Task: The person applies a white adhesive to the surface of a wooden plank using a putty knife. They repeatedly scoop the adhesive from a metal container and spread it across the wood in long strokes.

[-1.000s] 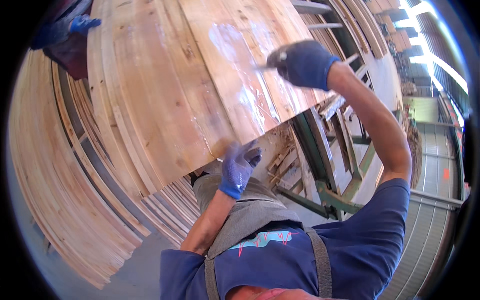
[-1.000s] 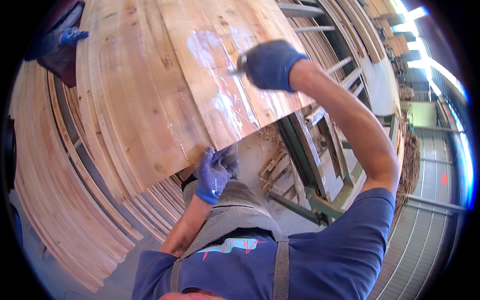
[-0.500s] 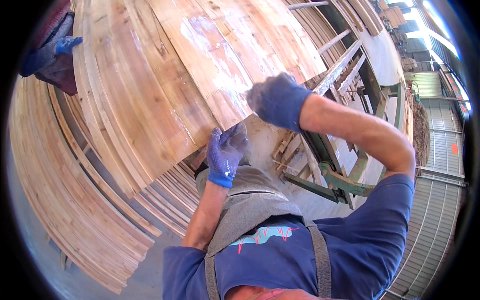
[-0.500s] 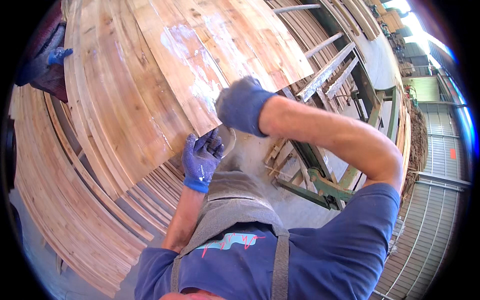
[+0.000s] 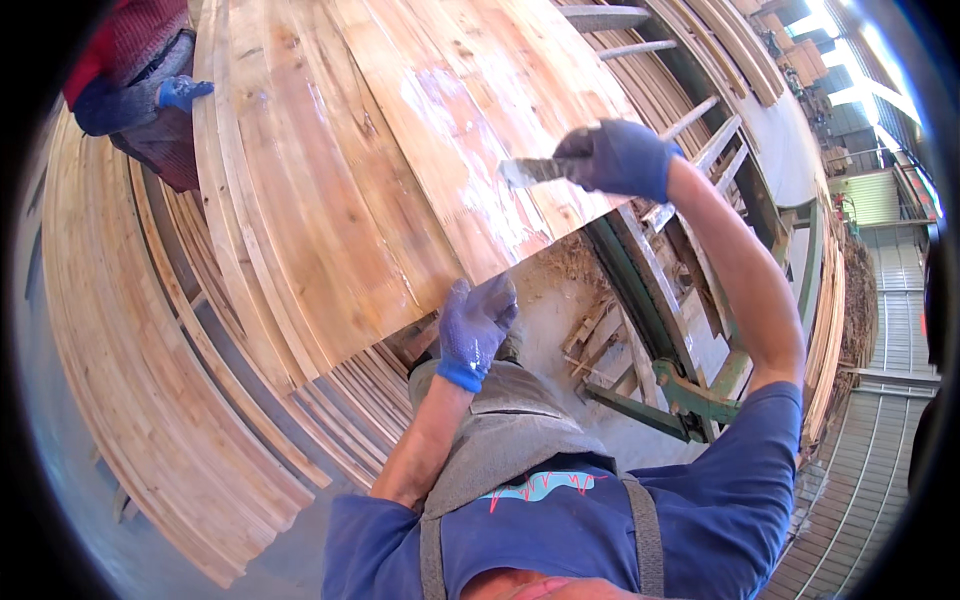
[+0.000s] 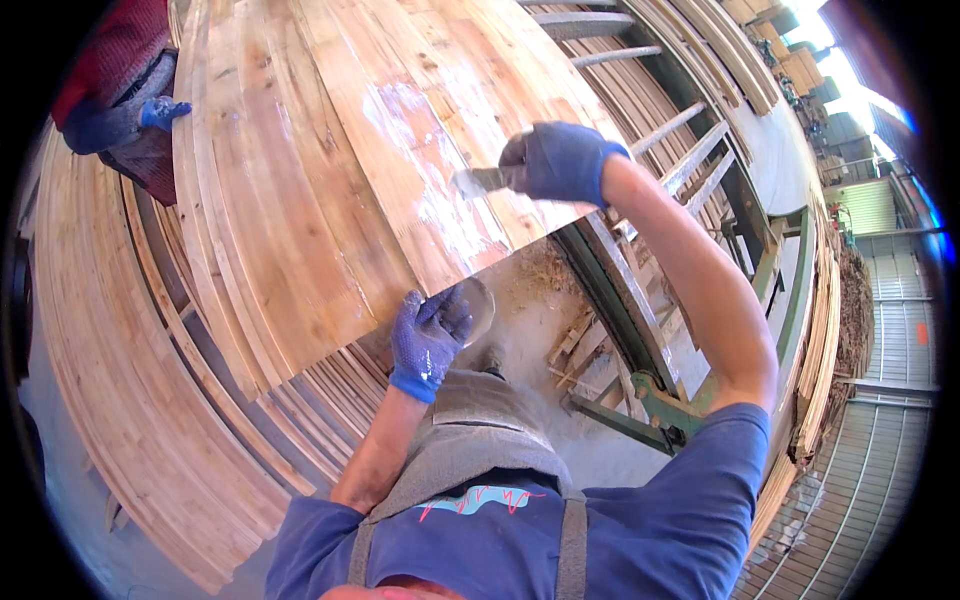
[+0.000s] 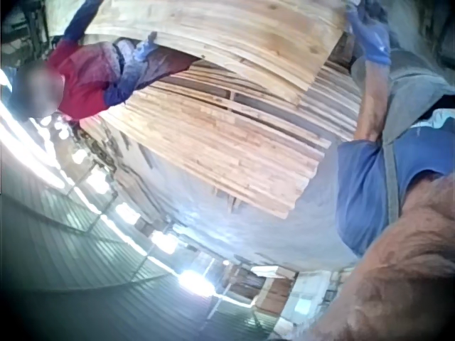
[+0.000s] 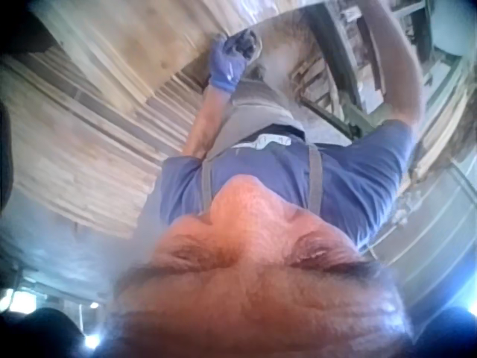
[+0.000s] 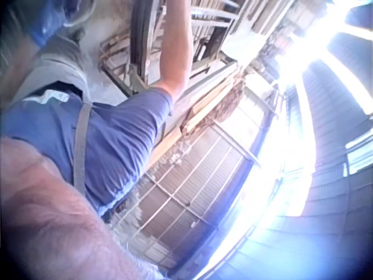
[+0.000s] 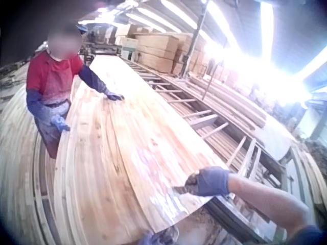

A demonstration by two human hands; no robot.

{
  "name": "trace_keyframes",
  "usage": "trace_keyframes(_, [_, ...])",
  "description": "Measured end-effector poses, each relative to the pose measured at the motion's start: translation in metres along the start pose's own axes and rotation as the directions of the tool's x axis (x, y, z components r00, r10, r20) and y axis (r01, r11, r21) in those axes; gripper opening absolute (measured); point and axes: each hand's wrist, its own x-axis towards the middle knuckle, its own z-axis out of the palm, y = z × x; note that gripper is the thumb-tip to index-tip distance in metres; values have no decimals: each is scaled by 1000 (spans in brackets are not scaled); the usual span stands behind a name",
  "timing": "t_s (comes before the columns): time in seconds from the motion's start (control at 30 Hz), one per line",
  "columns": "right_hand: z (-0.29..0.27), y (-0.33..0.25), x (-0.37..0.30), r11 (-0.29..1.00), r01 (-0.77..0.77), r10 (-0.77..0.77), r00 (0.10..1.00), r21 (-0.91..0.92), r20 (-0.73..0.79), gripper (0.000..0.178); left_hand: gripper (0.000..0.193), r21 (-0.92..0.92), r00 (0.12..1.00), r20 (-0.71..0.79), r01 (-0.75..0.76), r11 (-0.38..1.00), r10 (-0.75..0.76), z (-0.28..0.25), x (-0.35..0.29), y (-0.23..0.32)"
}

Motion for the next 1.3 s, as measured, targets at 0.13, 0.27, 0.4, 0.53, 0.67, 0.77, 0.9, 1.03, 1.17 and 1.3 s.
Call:
trace_keyframes(0.13, [-24,-14,59,987,-47,29,993,153,116,26,51,-8,999,-27,-20,1000,20,-7,2,-1])
trace_keyframes(0.27, [-32,-62,107,987,90,-60,974,-131,219,27,49,-20,1000,-27,-5,1000,4,-14,7,-2])
trace_keyframes(0.4, [-42,-119,118,968,48,15,967,-245,253,25,47,-49,999,-33,-6,999,4,-18,5,1])
trace_keyframes(0.53, [-44,-103,145,1000,-13,11,962,5,273,25,46,-62,1000,6,-11,998,11,-22,5,-7])
trace_keyframes(0.67, [-56,-88,165,988,-55,31,987,148,158,21,45,-59,999,-36,-2,998,-1,-21,5,-2])
trace_keyframes(0.77, [-77,-72,201,753,456,-442,885,-475,149,14,46,-52,999,-36,9,999,-11,-17,5,-2])
trace_keyframes(0.9, [-77,-43,245,888,149,-227,965,-436,-131,22,49,-54,999,-25,37,998,-38,-12,5,-6])
trace_keyframes(1.03, [-66,-89,215,874,-14,-120,963,-485,-242,25,50,-40,999,-53,7,999,-10,-14,1,1])
trace_keyframes(1.17, [-59,-89,195,831,-3,-124,974,-557,-191,27,49,-44,998,-58,20,999,-22,-13,1,0])
trace_keyframes(1.3, [-36,-95,166,716,128,-231,971,-686,-60,19,52,-38,999,-28,25,999,-26,-16,5,0])
